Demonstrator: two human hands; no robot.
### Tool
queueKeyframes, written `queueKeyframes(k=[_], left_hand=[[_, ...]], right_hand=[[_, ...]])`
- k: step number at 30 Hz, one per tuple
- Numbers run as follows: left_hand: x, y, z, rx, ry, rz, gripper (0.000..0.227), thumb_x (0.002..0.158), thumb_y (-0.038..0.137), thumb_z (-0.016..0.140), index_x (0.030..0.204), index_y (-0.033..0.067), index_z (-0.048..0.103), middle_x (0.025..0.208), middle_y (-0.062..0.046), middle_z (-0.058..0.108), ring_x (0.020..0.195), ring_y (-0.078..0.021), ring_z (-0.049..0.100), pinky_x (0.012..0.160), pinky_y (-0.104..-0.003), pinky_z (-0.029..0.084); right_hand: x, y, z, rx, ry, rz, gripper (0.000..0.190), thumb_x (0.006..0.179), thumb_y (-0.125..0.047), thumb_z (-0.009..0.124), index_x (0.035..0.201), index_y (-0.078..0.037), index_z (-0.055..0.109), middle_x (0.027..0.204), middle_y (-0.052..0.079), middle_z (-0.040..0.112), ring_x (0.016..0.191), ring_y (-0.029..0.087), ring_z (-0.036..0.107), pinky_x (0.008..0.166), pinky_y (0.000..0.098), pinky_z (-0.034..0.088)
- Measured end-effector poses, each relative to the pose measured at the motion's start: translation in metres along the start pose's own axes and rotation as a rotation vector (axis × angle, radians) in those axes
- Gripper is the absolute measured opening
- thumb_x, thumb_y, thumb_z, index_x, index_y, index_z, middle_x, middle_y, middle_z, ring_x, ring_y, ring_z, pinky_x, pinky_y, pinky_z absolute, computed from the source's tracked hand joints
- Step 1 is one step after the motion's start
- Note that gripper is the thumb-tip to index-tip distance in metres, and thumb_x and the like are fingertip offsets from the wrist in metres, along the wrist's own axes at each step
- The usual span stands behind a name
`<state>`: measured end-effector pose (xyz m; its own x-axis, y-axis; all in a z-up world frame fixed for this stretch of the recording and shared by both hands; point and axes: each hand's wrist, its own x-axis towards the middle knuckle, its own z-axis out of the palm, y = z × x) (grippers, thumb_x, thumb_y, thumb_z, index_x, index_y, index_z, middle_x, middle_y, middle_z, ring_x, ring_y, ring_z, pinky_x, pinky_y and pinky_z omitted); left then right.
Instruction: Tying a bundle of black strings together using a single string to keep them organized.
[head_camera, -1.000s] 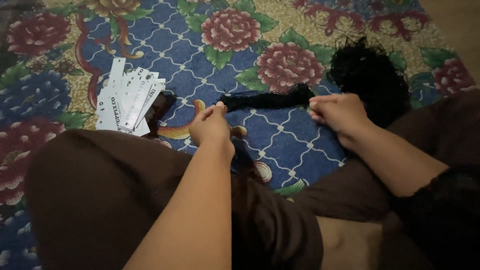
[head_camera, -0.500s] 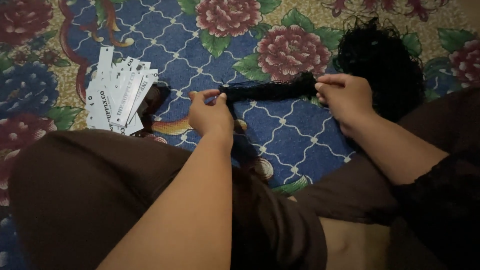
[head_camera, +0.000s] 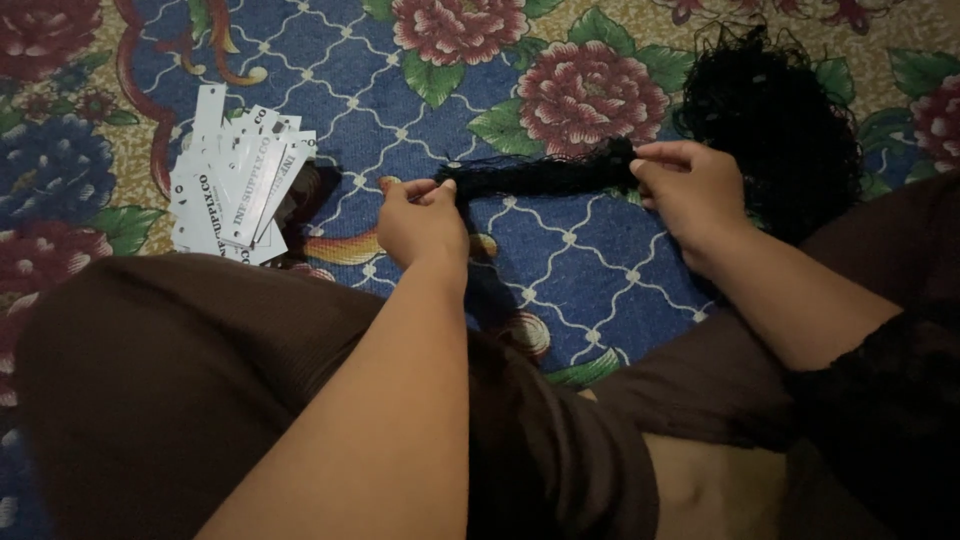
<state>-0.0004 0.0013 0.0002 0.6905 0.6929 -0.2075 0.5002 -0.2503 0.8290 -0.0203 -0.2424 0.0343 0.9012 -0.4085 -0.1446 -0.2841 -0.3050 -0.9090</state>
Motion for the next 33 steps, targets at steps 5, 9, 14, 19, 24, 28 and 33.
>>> queueKeyframes(k=[5, 9, 14, 19, 24, 28, 33], left_hand=[[-0.001, -0.002, 0.002, -0.014, 0.022, 0.010, 0.020, 0.075, 0.025, 0.088, 0.087, 0.0196, 0.074, 0.068, 0.009, 0.069, 0.084, -0.0168, 0.073, 0.079, -0.033, 0.060], [-0.004, -0.003, 0.000, -0.048, 0.019, -0.026, 0.023, 0.076, 0.027, 0.088, 0.091, 0.0179, 0.073, 0.070, 0.008, 0.071, 0.086, -0.0172, 0.074, 0.083, -0.031, 0.058], [-0.008, -0.002, -0.002, -0.071, 0.043, -0.052, 0.022, 0.074, 0.028, 0.088, 0.087, 0.0193, 0.073, 0.070, 0.008, 0.072, 0.084, -0.0174, 0.075, 0.082, -0.031, 0.058], [-0.019, 0.003, -0.013, 0.022, -0.051, -0.055, 0.026, 0.073, 0.035, 0.088, 0.087, 0.0193, 0.072, 0.077, 0.007, 0.077, 0.097, -0.0206, 0.075, 0.093, -0.035, 0.057], [-0.022, 0.004, -0.012, 0.080, -0.127, -0.070, 0.029, 0.076, 0.041, 0.086, 0.094, 0.0223, 0.074, 0.086, 0.011, 0.079, 0.103, -0.0181, 0.074, 0.097, -0.034, 0.055], [-0.025, 0.003, -0.010, 0.062, -0.244, -0.095, 0.029, 0.081, 0.045, 0.082, 0.098, 0.0237, 0.074, 0.092, 0.011, 0.078, 0.104, -0.0195, 0.074, 0.092, -0.038, 0.059], [-0.034, 0.008, -0.016, 0.155, -0.323, -0.019, 0.028, 0.080, 0.048, 0.079, 0.097, 0.0254, 0.075, 0.090, 0.009, 0.078, 0.099, -0.0197, 0.075, 0.087, -0.035, 0.060]], right_hand=[[0.003, 0.010, -0.008, -0.012, 0.004, -0.026, 0.023, 0.092, -0.013, 0.068, 0.113, -0.011, 0.076, 0.097, 0.011, 0.073, 0.079, 0.014, 0.073, 0.067, 0.0246, 0.063], [-0.010, 0.000, -0.017, -0.187, -0.146, -0.071, 0.028, 0.085, -0.001, 0.052, 0.098, -0.006, 0.076, 0.089, 0.006, 0.076, 0.072, 0.012, 0.069, 0.062, 0.0233, 0.055], [-0.014, 0.007, -0.021, -0.318, -0.204, -0.154, 0.027, 0.082, -0.007, 0.063, 0.097, -0.021, 0.081, 0.084, 0.002, 0.075, 0.073, 0.016, 0.070, 0.064, 0.0254, 0.051], [0.003, 0.031, -0.030, -0.221, -0.260, -0.336, 0.026, 0.083, -0.002, 0.074, 0.107, -0.010, 0.079, 0.104, 0.006, 0.077, 0.104, 0.021, 0.070, 0.096, 0.0332, 0.051], [-0.004, 0.025, -0.015, -0.401, -0.097, -0.241, 0.021, 0.082, -0.013, 0.072, 0.093, -0.029, 0.079, 0.094, -0.008, 0.076, 0.102, 0.018, 0.070, 0.094, 0.0309, 0.049], [-0.012, 0.016, -0.018, -0.498, -0.123, -0.177, 0.021, 0.082, -0.014, 0.069, 0.089, -0.030, 0.079, 0.090, -0.007, 0.077, 0.104, 0.021, 0.070, 0.091, 0.0325, 0.050], [-0.020, 0.005, -0.015, -0.454, -0.140, -0.165, 0.024, 0.081, -0.007, 0.067, 0.090, -0.025, 0.080, 0.087, -0.001, 0.077, 0.099, 0.026, 0.071, 0.089, 0.0354, 0.050]])
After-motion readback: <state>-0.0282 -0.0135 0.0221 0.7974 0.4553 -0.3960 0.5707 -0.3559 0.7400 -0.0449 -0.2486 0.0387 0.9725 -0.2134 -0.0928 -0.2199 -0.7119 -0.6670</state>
